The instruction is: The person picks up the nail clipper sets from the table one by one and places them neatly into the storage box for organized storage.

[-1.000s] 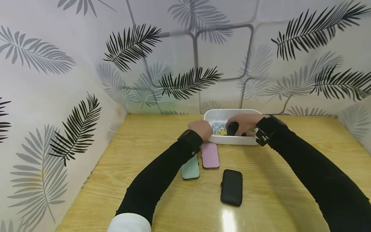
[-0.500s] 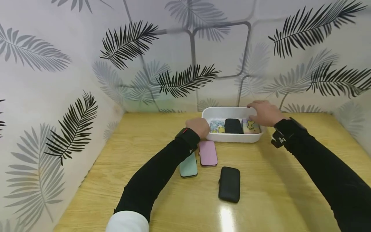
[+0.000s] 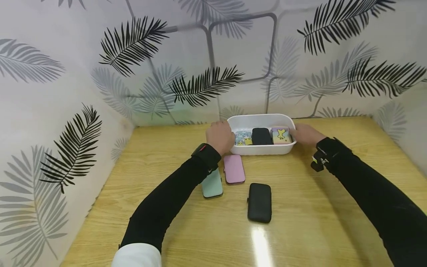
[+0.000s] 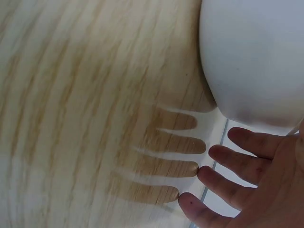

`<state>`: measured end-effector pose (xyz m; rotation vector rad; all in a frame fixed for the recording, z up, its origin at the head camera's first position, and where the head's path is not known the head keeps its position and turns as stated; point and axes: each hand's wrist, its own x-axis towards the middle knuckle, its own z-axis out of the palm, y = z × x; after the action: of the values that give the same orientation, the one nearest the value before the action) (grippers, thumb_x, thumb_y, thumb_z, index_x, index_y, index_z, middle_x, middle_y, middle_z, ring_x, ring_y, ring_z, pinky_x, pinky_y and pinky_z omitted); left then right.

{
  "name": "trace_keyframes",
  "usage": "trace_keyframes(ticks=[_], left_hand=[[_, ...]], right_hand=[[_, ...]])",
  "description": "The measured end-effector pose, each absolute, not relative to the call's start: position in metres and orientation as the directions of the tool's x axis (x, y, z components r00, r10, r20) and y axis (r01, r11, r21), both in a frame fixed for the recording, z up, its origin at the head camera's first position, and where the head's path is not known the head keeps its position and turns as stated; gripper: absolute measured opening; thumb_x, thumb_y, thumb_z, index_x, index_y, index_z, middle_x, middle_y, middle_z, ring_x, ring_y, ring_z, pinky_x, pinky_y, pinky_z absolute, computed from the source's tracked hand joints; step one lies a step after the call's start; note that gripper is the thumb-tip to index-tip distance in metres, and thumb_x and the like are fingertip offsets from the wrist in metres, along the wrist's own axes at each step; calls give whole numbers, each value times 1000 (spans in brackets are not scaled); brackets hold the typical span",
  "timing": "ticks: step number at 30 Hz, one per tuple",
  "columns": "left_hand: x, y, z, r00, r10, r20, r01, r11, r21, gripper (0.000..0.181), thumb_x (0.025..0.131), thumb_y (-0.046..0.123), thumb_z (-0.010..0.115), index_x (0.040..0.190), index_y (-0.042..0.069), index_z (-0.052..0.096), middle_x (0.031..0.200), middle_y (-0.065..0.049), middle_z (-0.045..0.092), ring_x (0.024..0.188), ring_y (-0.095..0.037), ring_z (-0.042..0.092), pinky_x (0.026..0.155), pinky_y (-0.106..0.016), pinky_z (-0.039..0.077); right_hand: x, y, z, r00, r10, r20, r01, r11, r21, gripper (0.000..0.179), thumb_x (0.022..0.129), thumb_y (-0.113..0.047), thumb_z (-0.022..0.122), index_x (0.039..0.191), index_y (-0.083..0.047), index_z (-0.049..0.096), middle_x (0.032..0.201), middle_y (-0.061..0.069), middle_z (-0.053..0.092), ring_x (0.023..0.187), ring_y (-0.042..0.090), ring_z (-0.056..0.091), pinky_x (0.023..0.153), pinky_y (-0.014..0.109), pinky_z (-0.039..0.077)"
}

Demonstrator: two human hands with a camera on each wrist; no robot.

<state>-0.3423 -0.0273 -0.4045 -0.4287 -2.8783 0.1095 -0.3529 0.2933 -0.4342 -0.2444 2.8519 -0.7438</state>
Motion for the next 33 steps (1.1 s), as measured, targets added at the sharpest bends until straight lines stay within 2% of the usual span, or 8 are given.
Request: trace_keyframes(ticks=[4, 10, 13, 15, 19, 23, 26, 33], left_hand=[[-319, -22, -388, -878, 423, 225, 420, 905, -61, 32, 98, 34, 52, 109, 5, 62, 98, -9, 63, 87, -23, 62, 64, -38, 55], [-263, -9, -371, -725, 689, 14, 688, 725, -25, 38, 99, 43, 54, 115, 10, 64, 105, -2, 64, 92, -16, 63, 72, -35, 54], [-235, -5, -374, -607, 780, -150, 783, 620, 54, 54, 96, 56, 57, 130, 14, 60, 121, 1, 62, 107, -13, 61, 85, -29, 52], [-219, -4, -380, -532, 806, -260, 819, 568, 83, 74, 91, 67, 58, 145, 16, 49, 136, 1, 56, 121, -13, 56, 94, -27, 48], [-198, -4, -395, -435, 825, -361, 883, 469, 6, 98, 80, 78, 62, 156, 23, 34, 149, -1, 44, 130, -16, 47, 94, -28, 48], [-192, -5, -404, -409, 848, -338, 908, 413, -62, 89, 79, 73, 68, 150, 26, 42, 141, -2, 47, 119, -14, 48, 82, -25, 48], [-195, -4, -408, -407, 855, -322, 909, 415, -45, 83, 80, 69, 70, 147, 26, 46, 136, -2, 50, 113, -13, 49, 79, -23, 48], [-207, -3, -406, -453, 853, -257, 885, 464, -20, 85, 76, 67, 73, 146, 27, 48, 135, -4, 50, 111, -15, 49, 75, -25, 49]], right_hand=[[-352, 289, -432, -972, -186, -145, -90, 861, -501, 52, 106, -26, 30, 136, 14, 43, 104, 24, 57, 91, 37, 55, 81, 47, 43], [-350, 287, -428, -976, -170, -138, -78, 858, -507, 48, 105, -24, 31, 132, 13, 46, 98, 22, 57, 86, 34, 55, 75, 42, 42], [-349, 286, -428, -976, -167, -137, -75, 855, -512, 46, 105, -23, 31, 129, 12, 47, 94, 20, 57, 80, 31, 55, 70, 38, 42], [-349, 285, -429, -977, -163, -135, -72, 857, -510, 44, 105, -24, 30, 125, 11, 49, 91, 19, 56, 77, 29, 54, 67, 36, 42], [-347, 285, -431, -977, -161, -140, -68, 857, -511, 44, 105, -24, 30, 122, 11, 49, 89, 17, 55, 75, 28, 54, 65, 35, 42], [-345, 284, -431, -977, -160, -142, -64, 850, -523, 44, 105, -23, 31, 124, 12, 50, 90, 16, 55, 77, 27, 54, 66, 34, 42], [-343, 283, -429, -977, -161, -138, -64, 846, -529, 43, 105, -23, 31, 123, 11, 51, 89, 16, 54, 77, 28, 53, 66, 34, 41], [-343, 284, -429, -976, -161, -144, -58, 836, -546, 45, 106, -24, 30, 128, 11, 48, 93, 17, 53, 81, 29, 52, 67, 35, 41]])
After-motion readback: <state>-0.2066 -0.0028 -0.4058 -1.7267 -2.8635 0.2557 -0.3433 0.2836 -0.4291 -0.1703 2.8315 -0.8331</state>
